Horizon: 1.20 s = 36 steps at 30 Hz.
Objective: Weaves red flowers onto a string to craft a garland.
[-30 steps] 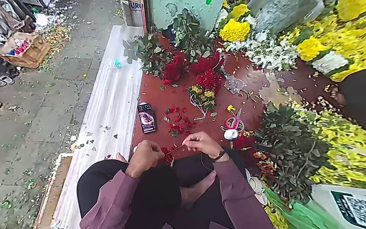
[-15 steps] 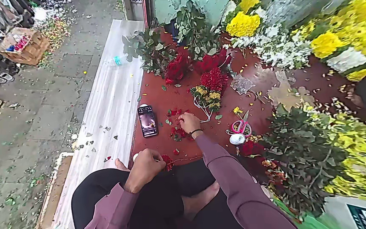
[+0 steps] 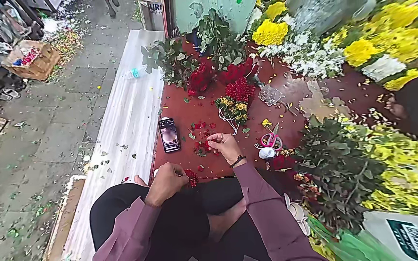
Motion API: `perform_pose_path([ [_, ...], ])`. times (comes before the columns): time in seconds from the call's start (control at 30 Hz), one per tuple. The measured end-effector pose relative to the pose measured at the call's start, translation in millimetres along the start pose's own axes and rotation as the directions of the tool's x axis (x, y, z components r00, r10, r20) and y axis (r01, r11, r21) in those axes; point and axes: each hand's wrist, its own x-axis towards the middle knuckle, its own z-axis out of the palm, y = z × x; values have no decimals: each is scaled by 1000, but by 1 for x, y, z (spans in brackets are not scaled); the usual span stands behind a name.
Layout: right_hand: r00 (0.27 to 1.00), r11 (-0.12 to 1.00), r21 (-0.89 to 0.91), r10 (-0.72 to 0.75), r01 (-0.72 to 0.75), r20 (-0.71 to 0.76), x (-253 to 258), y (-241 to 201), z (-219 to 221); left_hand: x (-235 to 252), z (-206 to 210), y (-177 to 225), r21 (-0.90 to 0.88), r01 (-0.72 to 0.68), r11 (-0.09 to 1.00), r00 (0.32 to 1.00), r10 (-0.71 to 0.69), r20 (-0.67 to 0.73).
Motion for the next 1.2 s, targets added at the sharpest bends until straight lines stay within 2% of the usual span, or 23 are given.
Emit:
perform_pose_path([
  [0.2, 999, 993, 107, -46, 45, 9, -34, -7, 6, 6, 0, -3, 48, -32, 998, 999, 33, -21],
  [0.37, 992, 978, 175, -121, 115, 20, -37, -4, 5, 8, 1, -3, 39, -29, 999, 999, 30, -17],
  [0.67, 988, 978, 145, -153, 149, 18, -38, -7, 4, 7, 2, -2, 52, -18, 998, 1000, 18, 3],
  [0.9, 994, 981, 171, -104, 97, 32, -38, -7, 4, 9, 3, -5, 66, -18, 998, 1000, 19, -12],
  [1.2, 992, 975, 182, -129, 126, 1, -39, -9, 6, 10, 3, -5, 49, -5, 999, 1000, 5, -8],
])
